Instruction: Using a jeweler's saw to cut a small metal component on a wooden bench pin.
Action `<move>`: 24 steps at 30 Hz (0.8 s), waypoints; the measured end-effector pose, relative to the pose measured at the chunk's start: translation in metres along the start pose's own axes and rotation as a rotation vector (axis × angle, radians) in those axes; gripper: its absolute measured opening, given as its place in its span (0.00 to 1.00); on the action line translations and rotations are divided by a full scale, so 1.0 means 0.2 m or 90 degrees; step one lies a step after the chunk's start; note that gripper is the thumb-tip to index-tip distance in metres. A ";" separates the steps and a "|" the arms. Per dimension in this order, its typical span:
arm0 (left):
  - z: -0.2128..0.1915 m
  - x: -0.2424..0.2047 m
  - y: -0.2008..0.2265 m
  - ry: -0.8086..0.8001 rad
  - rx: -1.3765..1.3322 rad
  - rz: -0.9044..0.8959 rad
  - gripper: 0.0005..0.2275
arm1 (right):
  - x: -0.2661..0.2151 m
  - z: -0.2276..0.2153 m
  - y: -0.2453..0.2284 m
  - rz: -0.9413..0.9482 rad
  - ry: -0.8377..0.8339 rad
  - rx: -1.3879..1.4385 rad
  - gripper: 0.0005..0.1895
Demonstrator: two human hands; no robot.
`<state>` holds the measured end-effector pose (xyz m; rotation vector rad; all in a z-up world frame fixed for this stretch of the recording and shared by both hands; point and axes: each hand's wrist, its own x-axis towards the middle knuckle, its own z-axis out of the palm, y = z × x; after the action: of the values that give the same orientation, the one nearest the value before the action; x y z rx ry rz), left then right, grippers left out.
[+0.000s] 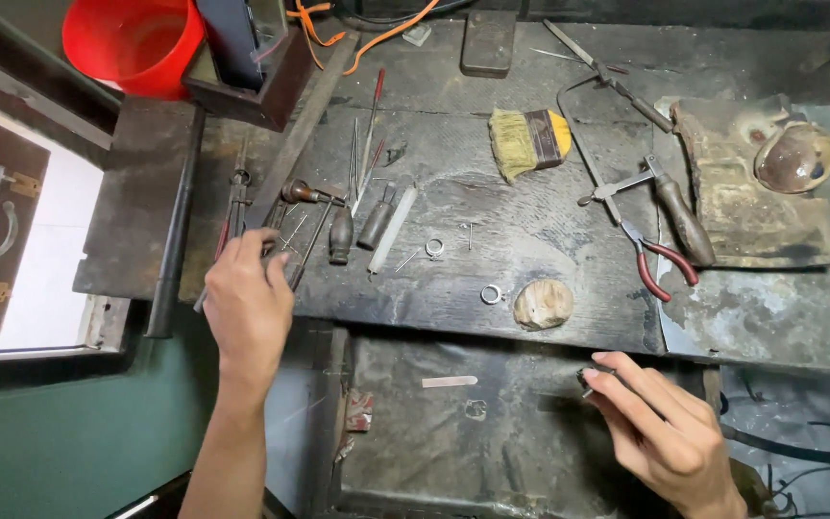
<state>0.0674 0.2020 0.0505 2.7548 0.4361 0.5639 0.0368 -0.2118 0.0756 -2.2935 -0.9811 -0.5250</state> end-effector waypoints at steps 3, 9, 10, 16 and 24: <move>0.01 0.05 -0.05 -0.041 0.015 -0.010 0.11 | -0.02 0.00 0.00 -0.004 0.003 0.003 0.10; 0.05 0.12 -0.07 -0.169 0.069 0.069 0.22 | -0.05 0.03 0.03 -0.007 -0.017 0.011 0.13; 0.04 0.13 -0.06 -0.185 0.073 0.076 0.21 | -0.05 0.03 0.03 -0.007 -0.013 0.015 0.13; 0.00 0.15 -0.05 -0.241 0.062 0.112 0.25 | -0.06 0.03 0.03 0.006 -0.021 0.018 0.12; -0.05 0.19 -0.09 -0.344 0.250 0.263 0.32 | -0.05 0.01 0.01 0.016 -0.026 0.010 0.12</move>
<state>0.0925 0.2348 0.0655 3.2220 -0.1753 -0.2289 0.0325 -0.2171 0.0683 -2.3083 -0.9709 -0.4601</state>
